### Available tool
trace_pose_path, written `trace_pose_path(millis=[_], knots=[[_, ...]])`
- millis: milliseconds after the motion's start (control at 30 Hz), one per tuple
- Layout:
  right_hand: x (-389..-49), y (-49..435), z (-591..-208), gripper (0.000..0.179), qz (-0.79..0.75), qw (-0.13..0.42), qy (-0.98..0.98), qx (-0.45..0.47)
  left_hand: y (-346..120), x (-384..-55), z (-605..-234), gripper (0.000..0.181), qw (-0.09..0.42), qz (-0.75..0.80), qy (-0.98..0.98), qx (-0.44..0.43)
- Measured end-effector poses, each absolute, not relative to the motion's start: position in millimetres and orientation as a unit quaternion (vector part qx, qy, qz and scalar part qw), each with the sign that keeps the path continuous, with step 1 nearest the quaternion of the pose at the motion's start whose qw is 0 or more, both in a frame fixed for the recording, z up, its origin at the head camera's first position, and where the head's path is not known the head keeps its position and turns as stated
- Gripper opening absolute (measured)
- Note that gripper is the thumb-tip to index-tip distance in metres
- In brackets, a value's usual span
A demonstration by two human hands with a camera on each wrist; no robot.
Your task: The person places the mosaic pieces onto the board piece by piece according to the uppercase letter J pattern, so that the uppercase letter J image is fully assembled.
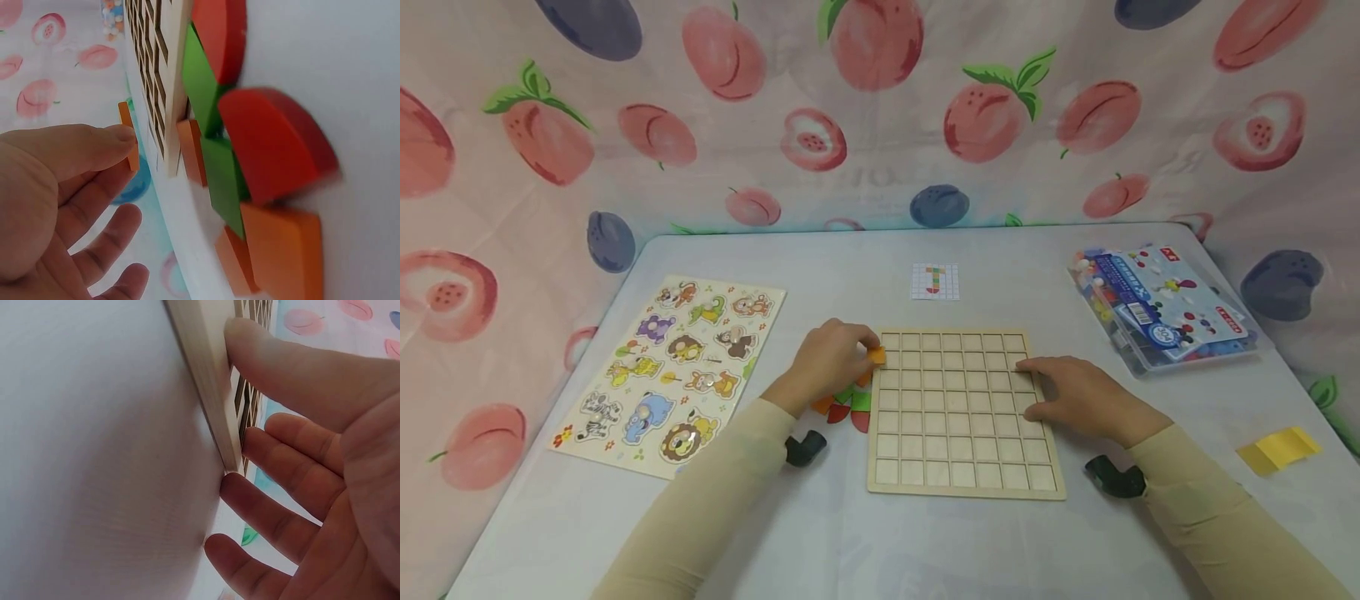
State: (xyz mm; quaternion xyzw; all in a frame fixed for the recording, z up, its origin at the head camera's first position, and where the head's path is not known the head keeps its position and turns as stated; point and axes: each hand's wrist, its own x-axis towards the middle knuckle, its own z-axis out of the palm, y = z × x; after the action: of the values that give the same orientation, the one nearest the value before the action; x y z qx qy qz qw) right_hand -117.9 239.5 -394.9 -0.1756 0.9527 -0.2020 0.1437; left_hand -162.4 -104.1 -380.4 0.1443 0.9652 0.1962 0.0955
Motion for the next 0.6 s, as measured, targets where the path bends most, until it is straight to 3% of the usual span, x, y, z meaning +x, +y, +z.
trace_pose_path(millis=[600], knots=[[-118,238,-394,0.066,-0.208,0.146,0.952,-0.171,-78,-166,-385,0.021,0.092,0.188,0.962,0.178]])
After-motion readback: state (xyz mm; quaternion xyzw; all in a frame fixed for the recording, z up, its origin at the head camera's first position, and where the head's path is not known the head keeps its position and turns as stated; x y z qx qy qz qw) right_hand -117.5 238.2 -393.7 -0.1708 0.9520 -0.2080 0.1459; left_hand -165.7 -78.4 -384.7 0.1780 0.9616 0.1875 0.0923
